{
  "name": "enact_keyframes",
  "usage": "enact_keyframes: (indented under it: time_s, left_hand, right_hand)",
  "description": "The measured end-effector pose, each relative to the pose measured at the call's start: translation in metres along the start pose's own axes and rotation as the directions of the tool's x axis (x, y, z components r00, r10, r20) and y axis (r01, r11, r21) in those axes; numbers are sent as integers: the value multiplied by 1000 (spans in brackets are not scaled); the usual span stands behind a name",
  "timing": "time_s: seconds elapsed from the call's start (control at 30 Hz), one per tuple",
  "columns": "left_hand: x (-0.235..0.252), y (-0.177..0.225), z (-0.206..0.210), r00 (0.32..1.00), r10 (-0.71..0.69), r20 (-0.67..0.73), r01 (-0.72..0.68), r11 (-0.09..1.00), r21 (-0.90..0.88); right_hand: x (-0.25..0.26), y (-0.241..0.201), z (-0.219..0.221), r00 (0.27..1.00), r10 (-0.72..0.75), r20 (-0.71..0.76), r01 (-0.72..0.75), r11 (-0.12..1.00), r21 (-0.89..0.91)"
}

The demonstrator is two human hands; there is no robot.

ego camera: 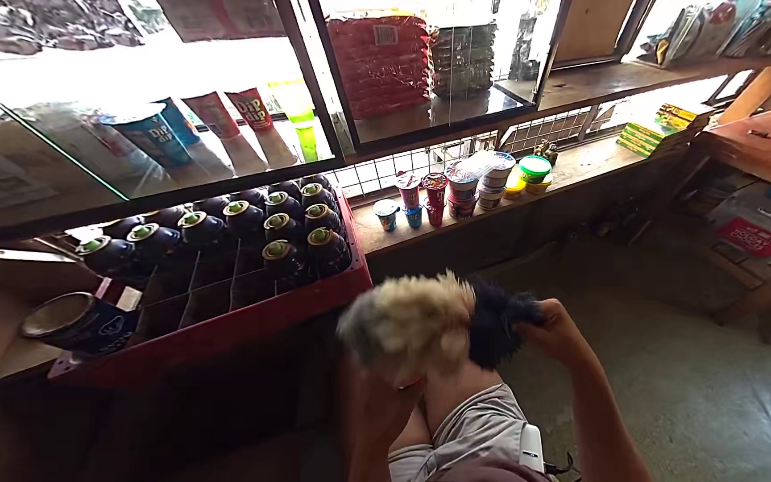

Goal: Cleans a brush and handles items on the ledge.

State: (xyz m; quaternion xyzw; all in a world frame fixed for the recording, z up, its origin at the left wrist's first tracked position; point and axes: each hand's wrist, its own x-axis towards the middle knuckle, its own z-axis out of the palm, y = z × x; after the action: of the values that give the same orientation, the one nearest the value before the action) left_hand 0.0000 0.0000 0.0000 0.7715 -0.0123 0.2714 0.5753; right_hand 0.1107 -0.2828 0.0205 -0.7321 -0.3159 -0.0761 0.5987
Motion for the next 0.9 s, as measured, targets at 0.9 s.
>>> enact_keyframes:
  time_s: [0.9]
  left_hand:
    - [123,18,42,972,-126,198,205,866,-456]
  right_hand:
    - [-10,91,49,741,539,400,-496,841,-215]
